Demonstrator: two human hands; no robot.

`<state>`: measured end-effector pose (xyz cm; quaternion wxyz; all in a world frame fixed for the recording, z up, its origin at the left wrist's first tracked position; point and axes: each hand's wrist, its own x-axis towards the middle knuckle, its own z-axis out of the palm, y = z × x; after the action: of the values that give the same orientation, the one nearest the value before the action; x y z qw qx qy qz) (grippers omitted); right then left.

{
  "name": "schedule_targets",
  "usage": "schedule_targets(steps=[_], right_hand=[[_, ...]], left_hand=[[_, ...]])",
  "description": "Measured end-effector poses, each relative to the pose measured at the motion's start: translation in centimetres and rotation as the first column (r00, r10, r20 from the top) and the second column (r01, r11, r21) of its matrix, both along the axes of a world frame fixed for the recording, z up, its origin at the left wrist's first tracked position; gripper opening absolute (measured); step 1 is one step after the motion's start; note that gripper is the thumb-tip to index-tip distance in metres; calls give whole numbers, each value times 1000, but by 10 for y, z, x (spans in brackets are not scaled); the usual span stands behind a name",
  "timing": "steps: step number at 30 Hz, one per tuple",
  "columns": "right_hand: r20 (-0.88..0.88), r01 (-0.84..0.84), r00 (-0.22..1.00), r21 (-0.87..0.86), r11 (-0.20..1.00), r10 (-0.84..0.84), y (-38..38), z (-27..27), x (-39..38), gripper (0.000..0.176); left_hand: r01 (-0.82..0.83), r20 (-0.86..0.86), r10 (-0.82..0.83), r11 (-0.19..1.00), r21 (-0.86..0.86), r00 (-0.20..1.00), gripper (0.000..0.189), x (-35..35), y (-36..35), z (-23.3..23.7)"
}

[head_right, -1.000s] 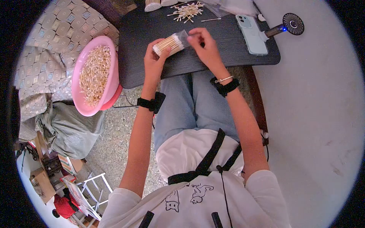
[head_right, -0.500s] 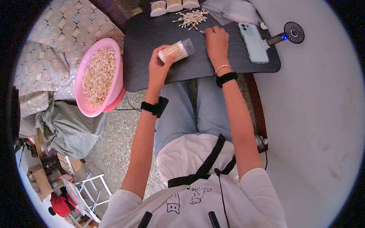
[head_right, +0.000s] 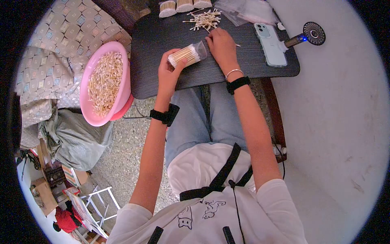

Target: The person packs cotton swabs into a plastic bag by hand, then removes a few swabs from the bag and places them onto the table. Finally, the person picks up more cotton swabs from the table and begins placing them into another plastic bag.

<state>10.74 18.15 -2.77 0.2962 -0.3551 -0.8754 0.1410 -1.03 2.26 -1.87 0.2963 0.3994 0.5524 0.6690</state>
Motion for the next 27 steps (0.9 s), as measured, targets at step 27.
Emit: schedule_targets(steps=[27], right_hand=[[-177,-60,979,208,976,98,-7,-3,12,12]], left_hand=[[-220,-201,237,970,106,950,34,-6,8,-14]])
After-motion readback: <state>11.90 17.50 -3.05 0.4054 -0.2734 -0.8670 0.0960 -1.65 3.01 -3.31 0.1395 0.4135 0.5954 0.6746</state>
